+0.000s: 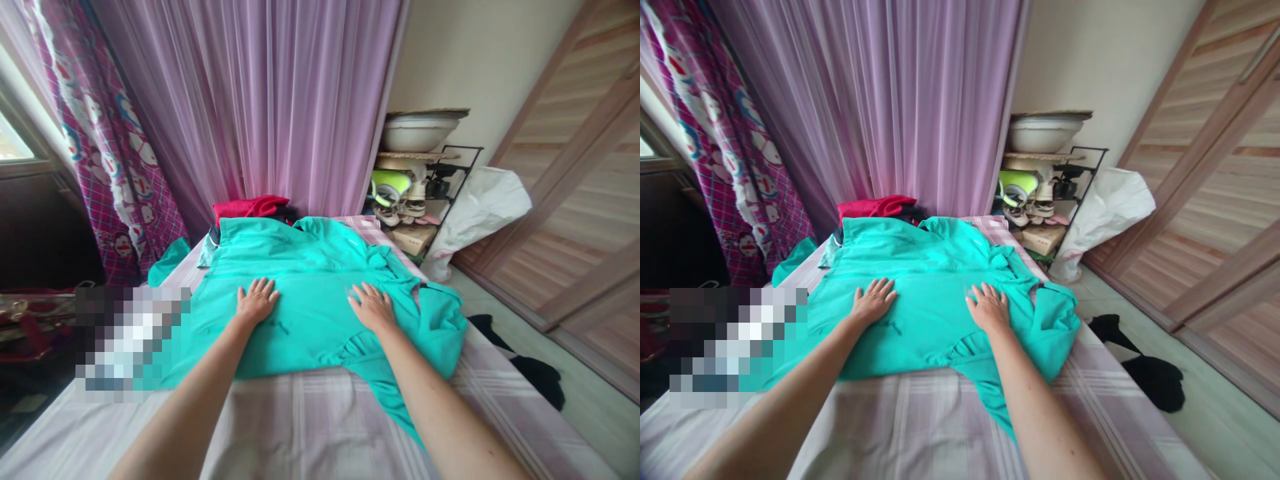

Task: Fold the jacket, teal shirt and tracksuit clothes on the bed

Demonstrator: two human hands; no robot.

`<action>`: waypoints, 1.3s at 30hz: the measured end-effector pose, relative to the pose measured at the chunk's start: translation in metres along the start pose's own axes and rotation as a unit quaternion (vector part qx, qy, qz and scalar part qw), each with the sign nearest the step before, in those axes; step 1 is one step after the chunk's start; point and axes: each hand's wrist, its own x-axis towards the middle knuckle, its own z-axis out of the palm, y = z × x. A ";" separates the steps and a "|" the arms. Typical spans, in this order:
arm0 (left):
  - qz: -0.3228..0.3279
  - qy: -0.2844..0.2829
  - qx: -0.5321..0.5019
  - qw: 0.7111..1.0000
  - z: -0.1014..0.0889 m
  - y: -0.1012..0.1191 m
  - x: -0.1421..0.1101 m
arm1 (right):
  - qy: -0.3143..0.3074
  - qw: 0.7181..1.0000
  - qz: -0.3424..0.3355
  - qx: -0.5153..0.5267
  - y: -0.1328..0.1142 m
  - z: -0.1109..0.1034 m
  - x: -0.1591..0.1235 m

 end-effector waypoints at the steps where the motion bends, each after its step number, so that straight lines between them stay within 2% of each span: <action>1: -0.016 0.002 0.008 1.000 -0.003 -0.017 -0.003 | 0.000 1.000 0.000 0.001 0.000 0.000 0.000; 4: -0.073 0.000 0.029 0.997 -0.012 -0.067 -0.017 | -0.004 1.000 0.002 -0.001 0.002 0.001 0.000; 6: -0.108 -0.004 0.033 0.994 -0.015 -0.092 -0.031 | -0.005 1.000 0.004 -0.006 0.002 0.002 -0.002; 8: -0.120 0.005 0.035 0.992 -0.016 -0.109 -0.046 | -0.001 1.000 0.007 -0.011 0.002 0.001 -0.007; 11: -0.098 0.025 0.039 0.994 -0.014 -0.121 -0.065 | -0.003 1.000 0.015 -0.012 0.005 -0.003 -0.017; 15: -0.066 0.047 0.036 0.996 -0.009 -0.126 -0.076 | -0.017 0.999 0.037 -0.009 0.024 -0.010 -0.027; 20: -0.045 0.076 0.042 0.995 -0.004 -0.132 -0.073 | -0.013 0.996 0.089 -0.003 0.055 -0.012 -0.029; 22: -0.047 0.078 0.038 0.995 -0.005 -0.131 -0.072 | -0.006 0.995 0.100 -0.002 0.057 -0.012 -0.029; 25: -0.055 0.077 0.034 0.995 -0.006 -0.127 -0.074 | 0.012 0.993 0.117 -0.018 0.045 -0.015 -0.027; 27: -0.058 0.081 0.031 0.995 -0.007 -0.125 -0.075 | 0.032 0.995 0.094 -0.029 0.032 -0.017 -0.024; 29: -0.059 0.084 0.029 0.994 -0.007 -0.124 -0.075 | 0.046 0.998 0.016 -0.028 0.021 -0.017 -0.022; 31: -0.061 0.083 0.029 0.994 -0.007 -0.124 -0.076 | 0.031 0.997 -0.073 -0.021 0.015 -0.014 -0.019; 32: -0.061 0.082 0.029 0.994 -0.008 -0.124 -0.076 | 0.012 0.995 -0.092 -0.020 0.016 -0.012 -0.018; 33: -0.061 0.080 0.030 0.994 -0.008 -0.123 -0.076 | -0.007 0.996 -0.085 -0.022 0.020 -0.010 -0.017; 35: -0.063 0.074 0.032 0.995 -0.009 -0.122 -0.077 | -0.031 0.999 -0.013 -0.030 0.032 -0.007 -0.015; 37: -0.066 0.063 0.036 0.995 -0.012 -0.120 -0.078 | -0.029 0.997 0.058 -0.036 0.046 -0.008 -0.013; 39: -0.068 0.058 0.040 0.995 -0.014 -0.118 -0.079 | -0.025 0.995 0.088 -0.031 0.051 -0.012 -0.012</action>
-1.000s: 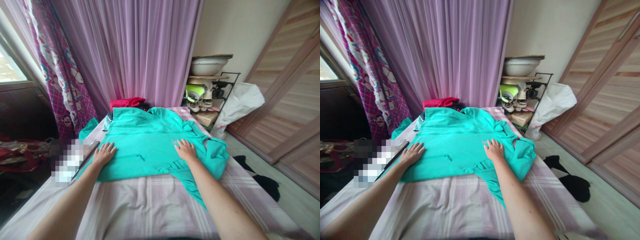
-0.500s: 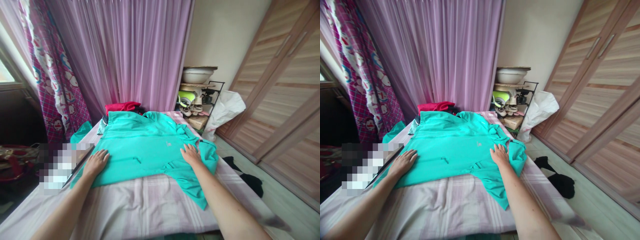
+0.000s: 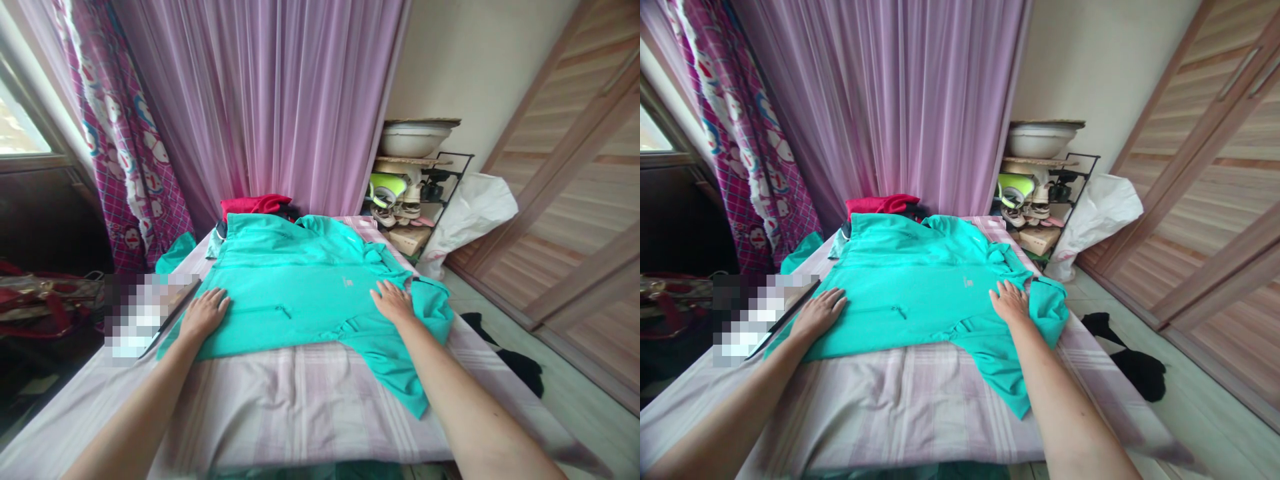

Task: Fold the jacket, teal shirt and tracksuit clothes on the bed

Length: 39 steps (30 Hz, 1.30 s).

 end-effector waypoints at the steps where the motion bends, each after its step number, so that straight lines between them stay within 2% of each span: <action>1: 0.001 0.000 0.001 1.000 -0.001 0.001 -0.001 | -0.003 1.000 0.011 0.008 -0.002 -0.003 -0.001; 3: 0.002 -0.002 0.004 1.000 -0.003 0.002 -0.002 | -0.002 0.999 0.023 0.031 -0.016 -0.009 -0.005; 5: 0.001 -0.003 0.008 1.000 -0.004 0.003 -0.002 | 0.024 0.998 -0.009 0.050 -0.038 -0.014 -0.013; 7: 0.000 -0.002 0.013 1.000 -0.004 0.004 -0.002 | 0.047 0.991 -0.109 0.057 -0.058 -0.014 -0.023; 9: 0.000 0.001 0.015 1.000 -0.002 0.004 -0.002 | 0.029 0.977 -0.204 0.053 -0.069 -0.009 -0.032; 10: 0.000 0.001 0.013 1.000 -0.002 0.003 -0.002 | 0.012 0.972 -0.228 0.049 -0.072 -0.006 -0.036; 12: -0.002 0.002 0.005 1.000 -0.001 0.001 -0.002 | -0.008 0.973 -0.225 0.043 -0.071 0.000 -0.041; 16: -0.004 0.005 -0.008 1.000 -0.003 -0.001 -0.002 | 0.021 0.979 -0.195 0.052 -0.065 0.005 -0.043; 18: -0.020 0.007 -0.010 1.000 -0.008 0.007 -0.003 | 0.032 0.979 -0.193 0.057 -0.064 0.005 -0.043; 20: -0.040 0.018 -0.010 0.999 -0.013 0.028 -0.007 | 0.039 0.979 -0.192 0.059 -0.065 0.007 -0.042; 22: -0.031 0.039 -0.010 0.999 -0.018 0.064 -0.013 | 0.047 0.978 -0.194 0.061 -0.066 0.009 -0.041; 25: 0.081 0.054 -0.028 0.995 -0.017 0.132 -0.024 | 0.058 0.977 -0.197 0.062 -0.065 0.014 -0.038; 27: 0.133 0.035 -0.045 0.989 -0.014 0.172 -0.032 | 0.060 0.977 -0.195 0.062 -0.064 0.016 -0.037; 29: 0.167 0.011 -0.054 0.984 -0.008 0.197 -0.038 | 0.061 0.977 -0.194 0.060 -0.063 0.017 -0.036; 30: 0.176 0.005 -0.056 0.983 -0.006 0.202 -0.041 | 0.062 0.977 -0.194 0.060 -0.063 0.017 -0.035; 33: 0.183 0.005 -0.054 0.982 -0.001 0.196 -0.044 | 0.063 0.976 -0.198 0.064 -0.063 0.017 -0.035; 39: 0.156 0.019 -0.044 0.987 -0.001 0.144 -0.042 | 0.069 0.975 -0.197 0.072 -0.062 0.020 -0.034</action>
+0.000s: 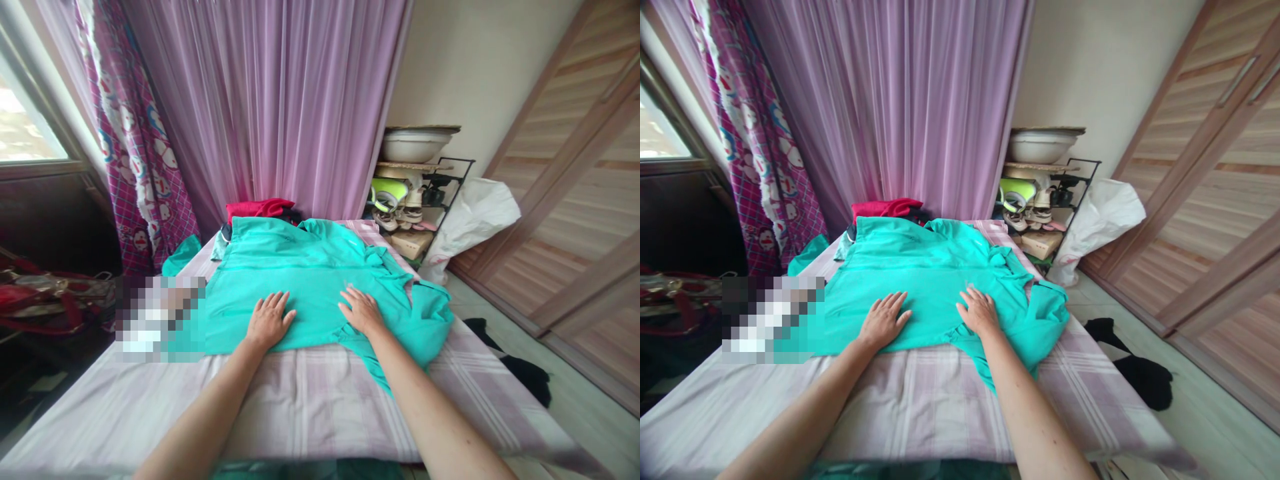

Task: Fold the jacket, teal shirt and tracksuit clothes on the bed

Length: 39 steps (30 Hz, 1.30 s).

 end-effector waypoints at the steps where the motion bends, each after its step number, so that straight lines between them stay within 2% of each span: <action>1: -0.009 0.002 0.003 1.000 -0.001 -0.009 -0.002 | 0.002 1.000 0.000 -0.001 0.000 0.001 0.000; 9: -0.086 -0.009 0.022 0.996 -0.014 -0.086 -0.022 | 0.012 1.000 -0.002 -0.006 0.002 0.004 0.000; 14: -0.150 -0.023 0.031 0.988 -0.020 -0.117 -0.036 | 0.011 1.000 -0.003 -0.005 0.003 0.003 0.000; 19: -0.180 -0.017 0.038 0.983 -0.022 -0.121 -0.041 | 0.017 1.000 -0.012 0.001 0.006 0.004 0.001; 31: -0.175 -0.014 0.034 0.984 -0.017 -0.126 -0.040 | 0.005 1.000 0.006 0.001 0.004 0.002 -0.001; 33: -0.174 -0.015 0.031 0.984 -0.018 -0.126 -0.040 | -0.001 0.999 0.039 -0.008 0.002 0.000 -0.002; 37: -0.169 -0.019 0.032 0.985 -0.020 -0.126 -0.040 | -0.012 0.986 0.165 -0.027 -0.001 -0.004 -0.006; 39: -0.168 -0.022 0.033 0.985 -0.020 -0.126 -0.039 | -0.017 0.979 0.202 -0.023 0.001 -0.007 -0.007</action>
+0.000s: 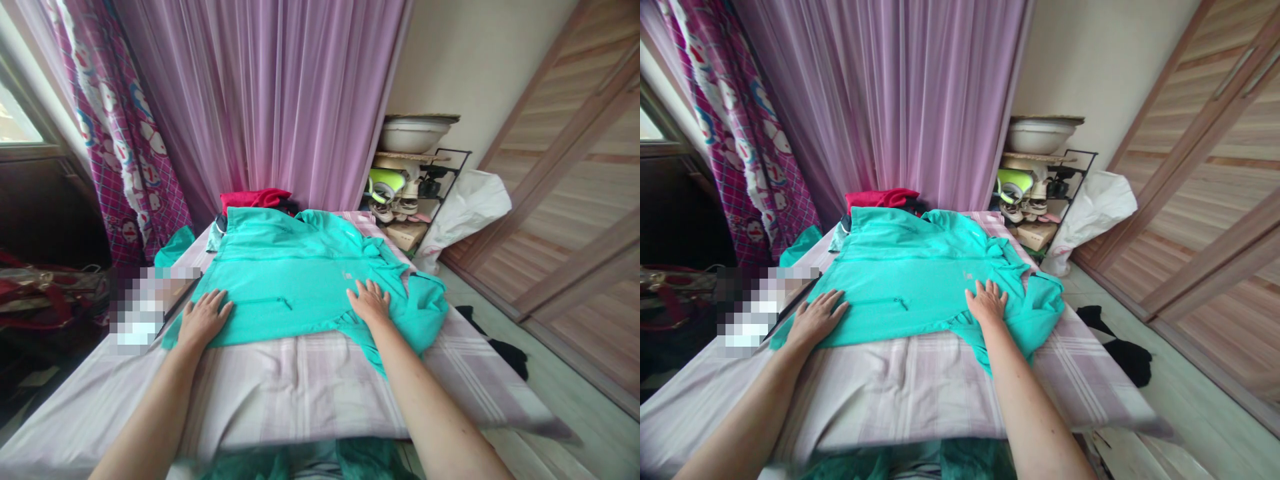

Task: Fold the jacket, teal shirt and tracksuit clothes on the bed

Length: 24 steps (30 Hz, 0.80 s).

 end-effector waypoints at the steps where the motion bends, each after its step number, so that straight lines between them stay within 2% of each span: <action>1: 0.001 0.000 0.001 1.000 0.000 0.000 0.000 | -0.003 1.000 0.011 0.004 0.003 -0.001 0.000; 6: 0.001 -0.003 0.000 1.000 0.001 0.000 0.001 | 0.012 0.998 0.069 0.004 0.030 0.001 0.008; 10: -0.005 -0.001 -0.001 1.000 0.001 0.000 0.001 | 0.036 0.997 0.071 0.003 0.046 0.004 0.013; 16: -0.002 0.004 -0.005 1.000 0.003 -0.002 0.002 | 0.016 0.997 0.070 -0.017 0.039 -0.006 0.012; 19: 0.001 0.016 -0.003 1.000 0.006 -0.004 0.003 | 0.009 1.000 0.006 -0.026 0.023 -0.015 0.015; 24: 0.006 0.015 0.003 1.000 0.005 -0.005 0.004 | -0.010 0.982 -0.189 -0.003 -0.014 -0.027 0.028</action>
